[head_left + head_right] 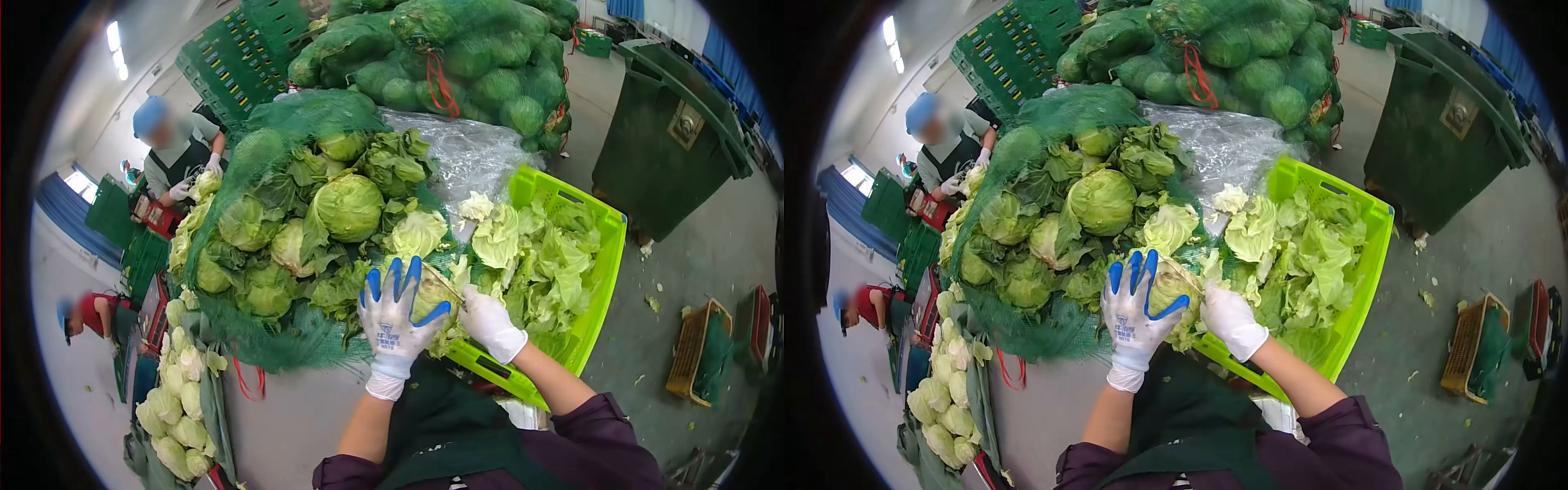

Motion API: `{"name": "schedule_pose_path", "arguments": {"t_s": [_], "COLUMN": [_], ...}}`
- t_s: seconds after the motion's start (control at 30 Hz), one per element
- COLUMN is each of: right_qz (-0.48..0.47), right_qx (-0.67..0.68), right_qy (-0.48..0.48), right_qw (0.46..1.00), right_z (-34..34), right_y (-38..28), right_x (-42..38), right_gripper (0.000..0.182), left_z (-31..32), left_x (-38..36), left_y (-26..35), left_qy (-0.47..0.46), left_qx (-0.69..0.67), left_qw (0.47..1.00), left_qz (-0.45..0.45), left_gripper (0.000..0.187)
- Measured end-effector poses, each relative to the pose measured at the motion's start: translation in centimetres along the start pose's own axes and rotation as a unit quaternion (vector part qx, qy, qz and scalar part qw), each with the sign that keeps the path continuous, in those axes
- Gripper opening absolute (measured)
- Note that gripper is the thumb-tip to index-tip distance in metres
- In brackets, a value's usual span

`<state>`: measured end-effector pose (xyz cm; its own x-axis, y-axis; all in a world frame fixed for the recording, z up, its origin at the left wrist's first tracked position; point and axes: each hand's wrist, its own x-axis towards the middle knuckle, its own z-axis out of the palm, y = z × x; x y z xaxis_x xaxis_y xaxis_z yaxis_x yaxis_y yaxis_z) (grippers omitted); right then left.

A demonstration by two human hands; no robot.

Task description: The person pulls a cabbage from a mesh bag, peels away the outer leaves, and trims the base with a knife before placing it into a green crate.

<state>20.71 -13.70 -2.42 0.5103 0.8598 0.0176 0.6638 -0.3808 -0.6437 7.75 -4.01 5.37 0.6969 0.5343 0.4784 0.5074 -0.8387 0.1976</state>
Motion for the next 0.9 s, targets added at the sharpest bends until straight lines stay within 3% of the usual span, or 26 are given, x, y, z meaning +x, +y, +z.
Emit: {"name": "schedule_pose_path", "arguments": {"t_s": [0.07, 0.2, 0.3, 0.37, 0.43, 0.5, 0.57, 0.6, 0.7, 0.73, 0.77, 0.8, 0.87, 0.9], "right_qz": [0.022, 0.054, 0.048, -0.007, -0.018, -0.031, -0.048, -0.054, -0.045, -0.036, -0.029, -0.019, 0.021, 0.049], "right_qx": [-0.017, 0.002, -0.007, -0.014, -0.017, -0.019, 0.002, 0.003, -0.015, -0.019, -0.022, -0.017, -0.017, -0.025], "right_qy": [0.032, 0.006, 0.028, 0.072, 0.082, 0.097, 0.115, 0.114, 0.125, 0.109, 0.095, 0.08, 0.048, 0.033], "right_qw": [0.999, 0.998, 0.998, 0.997, 0.996, 0.995, 0.992, 0.992, 0.991, 0.993, 0.995, 0.996, 0.998, 0.998], "right_z": [0.6, 1.8, 3.4, 4.2, 5.6, 7.1, 8.0, 8.3, 7.9, 7.8, 7.6, 6.8, 5.3, 4.9], "right_y": [0.2, 0.5, 1.4, 0.9, 0.5, 0.2, -0.1, -0.1, 0.2, 0.7, 1.3, 1.9, 2.3, 2.7], "right_x": [-0.5, -1.6, -2.5, -2.1, -0.1, 2.7, 5.5, 6.2, 7.0, 6.3, 6.0, 5.1, 3.2, 2.5], "right_gripper": [0.023, 0.021, 0.016, 0.01, 0.008, 0.006, 0.005, 0.005, 0.007, 0.008, 0.01, 0.011, 0.012, 0.012], "left_z": [0.5, 0.1, 1.0, 1.0, 2.2, 3.8, 3.1, 3.9, 5.3, 3.7, 4.1, 1.7, 2.8, 1.4], "left_x": [0.1, 0.2, 0.5, 0.9, 1.8, 2.5, 4.4, 5.2, 6.0, 5.5, 4.3, 3.8, 2.0, 2.3], "left_y": [-0.1, -0.9, -3.6, -5.2, -7.8, -11.9, -13.2, -14.1, -14.4, -12.1, -11.3, -8.0, -5.5, -3.6], "left_qy": [0.021, 0.02, 0.014, -0.009, -0.02, -0.069, -0.112, -0.13, -0.136, -0.107, -0.056, -0.037, 0.008, -0.007], "left_qx": [-0.014, -0.079, -0.158, -0.171, -0.39, -0.585, -0.628, -0.577, -0.653, -0.583, -0.44, -0.306, -0.086, -0.062], "left_qw": [1.0, 0.997, 0.987, 0.984, 0.912, 0.783, 0.724, 0.766, 0.677, 0.746, 0.87, 0.931, 0.994, 0.995], "left_qz": [-0.002, -0.001, -0.032, -0.042, -0.123, -0.202, -0.264, -0.25, -0.312, -0.305, -0.216, -0.194, -0.059, -0.081], "left_gripper": [0.079, 0.076, 0.074, 0.069, 0.067, 0.065, 0.059, 0.055, 0.054, 0.057, 0.062, 0.071, 0.066, 0.061]}}
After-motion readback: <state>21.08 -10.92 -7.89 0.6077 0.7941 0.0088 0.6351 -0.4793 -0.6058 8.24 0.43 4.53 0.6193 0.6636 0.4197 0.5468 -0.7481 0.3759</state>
